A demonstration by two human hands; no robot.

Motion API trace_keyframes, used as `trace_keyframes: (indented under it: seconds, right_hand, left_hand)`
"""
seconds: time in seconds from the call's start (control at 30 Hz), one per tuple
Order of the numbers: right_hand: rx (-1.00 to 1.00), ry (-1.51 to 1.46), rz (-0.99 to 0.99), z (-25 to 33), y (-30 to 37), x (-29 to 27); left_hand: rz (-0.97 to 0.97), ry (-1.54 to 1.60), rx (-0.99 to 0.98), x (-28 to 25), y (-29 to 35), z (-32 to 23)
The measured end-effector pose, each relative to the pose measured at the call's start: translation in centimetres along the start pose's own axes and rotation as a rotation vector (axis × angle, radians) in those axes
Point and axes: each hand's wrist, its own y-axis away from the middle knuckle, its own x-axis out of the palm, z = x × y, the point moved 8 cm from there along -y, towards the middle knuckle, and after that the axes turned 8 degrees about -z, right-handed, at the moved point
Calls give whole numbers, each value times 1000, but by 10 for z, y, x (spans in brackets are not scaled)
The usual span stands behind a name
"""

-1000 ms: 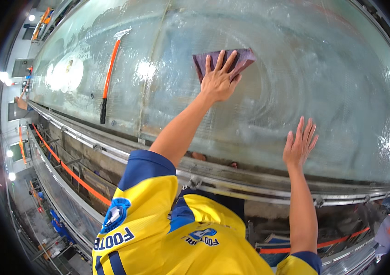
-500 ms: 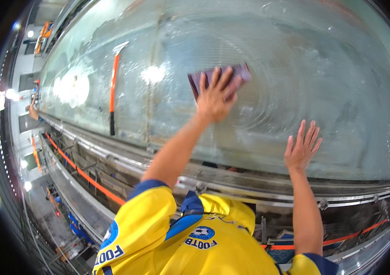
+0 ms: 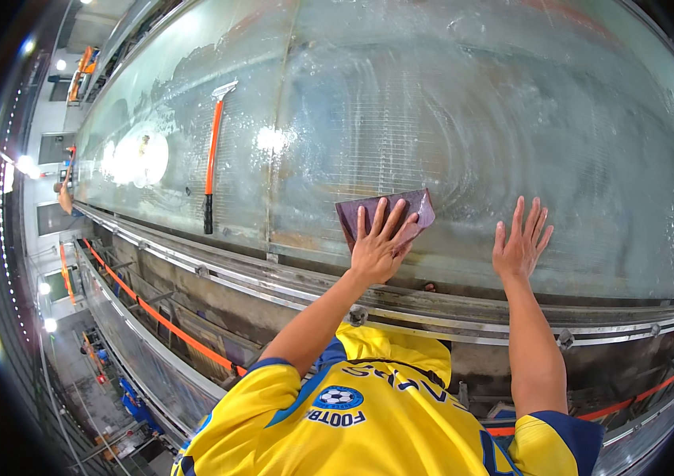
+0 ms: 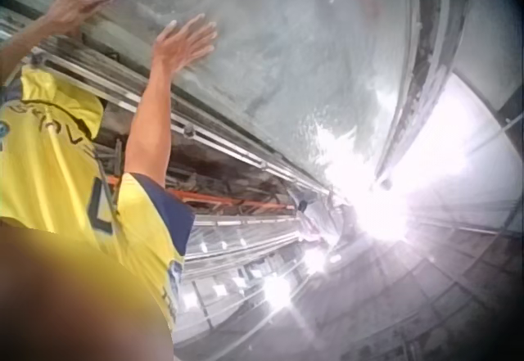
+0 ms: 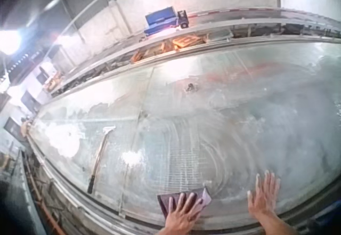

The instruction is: The person cleans a large curved glass surface using a long-handled squeegee and a purple cloth. They repeatedly apply the squeegee to remove liquid and wipe the surface with the cloth to remove residue.

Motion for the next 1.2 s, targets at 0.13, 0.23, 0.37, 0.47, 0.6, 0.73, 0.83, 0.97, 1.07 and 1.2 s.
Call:
trace_keyframes:
  seconds: [0.13,0.23,0.37,0.47,0.6,0.73,0.83,0.97,1.07,1.2]
  right_hand:
    - [-12,-2,-3,2,9,3]
    - [-23,-4,52,4,12,5]
    - [-5,-67,30,9,-6,-3]
    - [10,-50,13,2,-4,-4]
    - [45,-44,-1,-2,-3,-4]
    - [29,-31,22,-1,-2,-1]
    - [27,-12,68,-1,3,2]
    - [-8,-62,65,0,4,5]
    - [-12,-117,23,2,4,-5]
    - [39,-47,23,-7,-3,-2]
  left_hand:
    - [-51,13,76,-5,-102,17]
    - [-166,-69,129,-1,-211,65]
    - [-250,-101,28,-3,-257,103]
    - [-183,-98,118,2,-170,53]
    - [23,-4,159,4,-14,-3]
    - [59,-6,164,-5,-52,11]
    - [-17,-56,162,-3,-151,55]
    - [-209,-142,47,-22,-277,140]
    - [-217,-173,3,-7,-253,136]
    - [-86,-95,76,2,-100,41]
